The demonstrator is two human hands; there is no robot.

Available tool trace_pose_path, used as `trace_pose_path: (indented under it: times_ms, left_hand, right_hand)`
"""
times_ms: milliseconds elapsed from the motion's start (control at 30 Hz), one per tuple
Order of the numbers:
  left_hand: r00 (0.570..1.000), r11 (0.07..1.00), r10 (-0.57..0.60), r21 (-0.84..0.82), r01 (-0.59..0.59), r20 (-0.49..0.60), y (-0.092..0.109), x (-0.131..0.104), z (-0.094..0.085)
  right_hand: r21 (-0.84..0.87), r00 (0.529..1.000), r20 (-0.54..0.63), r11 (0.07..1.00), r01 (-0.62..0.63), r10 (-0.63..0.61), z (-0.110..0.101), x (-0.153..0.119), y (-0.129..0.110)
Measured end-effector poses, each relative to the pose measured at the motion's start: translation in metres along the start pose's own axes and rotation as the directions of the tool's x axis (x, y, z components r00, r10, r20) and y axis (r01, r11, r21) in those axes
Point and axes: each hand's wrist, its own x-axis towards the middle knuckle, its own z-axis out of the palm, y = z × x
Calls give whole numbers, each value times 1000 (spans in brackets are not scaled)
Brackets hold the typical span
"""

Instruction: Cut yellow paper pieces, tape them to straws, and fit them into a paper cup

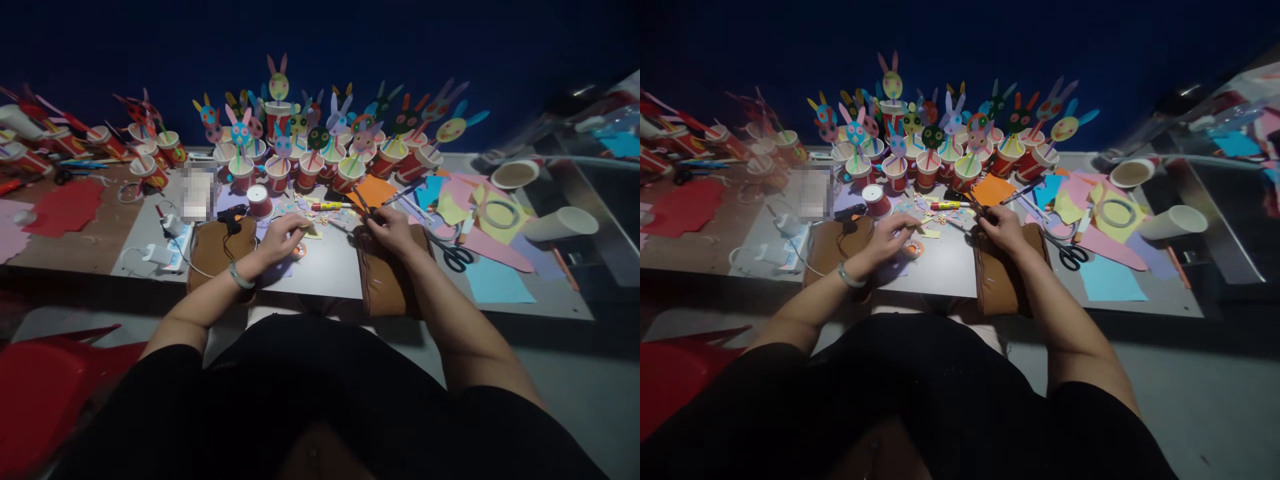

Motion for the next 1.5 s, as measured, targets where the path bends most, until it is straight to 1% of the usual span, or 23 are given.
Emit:
trace_pose_path:
  times_ms: [33,67,100,133,200,267,333,367,433,533,667,767,867,967,1067,1133,1233,1333,1400,1500]
  left_hand:
    - [996,994,-56,-100,49,-63,1,16,7]
    - [987,971,-129,-215,106,-97,2,30,13]
    - [970,923,-220,-345,172,-104,1,42,18]
    - [951,862,-302,-446,240,-72,0,50,23]
    - [902,736,-433,-578,353,0,-3,60,27]
    - [846,636,-531,-633,442,56,-6,62,29]
    - [800,574,-594,-654,493,82,-9,60,29]
    - [788,558,-609,-661,503,85,-11,58,30]
    - [785,549,-614,-670,499,81,-13,56,33]
    - [789,564,-609,-659,498,75,-18,55,40]
    - [817,608,-568,-615,502,105,-26,54,47]
    - [820,640,-558,-562,524,130,-31,50,48]
    - [819,653,-557,-537,533,135,-37,45,48]
    - [840,687,-530,-522,506,116,-42,43,49]
    - [855,720,-507,-494,487,105,-45,42,51]
    - [857,735,-508,-473,486,91,-43,43,50]
    - [864,776,-494,-400,487,94,-38,45,43]
    - [878,817,-451,-323,478,158,-36,49,36]
    - [873,806,-454,-335,487,178,-37,50,34]
    - [844,740,-505,-412,531,181,-41,48,36]
  right_hand:
    - [170,998,-27,984,-48,53,5,5,-9]
    - [353,994,-31,932,-86,103,11,9,-18]
    - [503,990,-25,857,-110,141,17,14,-28]
    - [598,987,-16,792,-121,163,22,19,-37]
    - [686,990,20,718,-117,143,32,26,-52]
    - [714,992,47,691,-116,118,40,31,-60]
    - [734,992,54,669,-118,115,46,33,-63]
    - [739,992,56,663,-120,116,50,33,-62]
    - [744,992,50,658,-116,118,56,32,-59]
    - [748,994,14,659,-85,112,63,32,-54]
    - [689,999,-16,724,-26,51,68,31,-49]
    - [647,999,-28,763,-6,31,69,30,-48]
    - [664,999,-6,747,-20,32,70,28,-48]
    - [698,999,39,715,-47,27,71,27,-48]
    - [699,999,48,713,-50,23,73,27,-47]
    - [694,998,48,718,-56,32,73,28,-46]
    - [696,998,40,716,-61,45,73,30,-46]
    - [705,999,27,708,-41,31,73,31,-45]
    - [705,999,30,708,-35,20,74,31,-46]
    - [713,999,43,700,-43,18,75,31,-47]
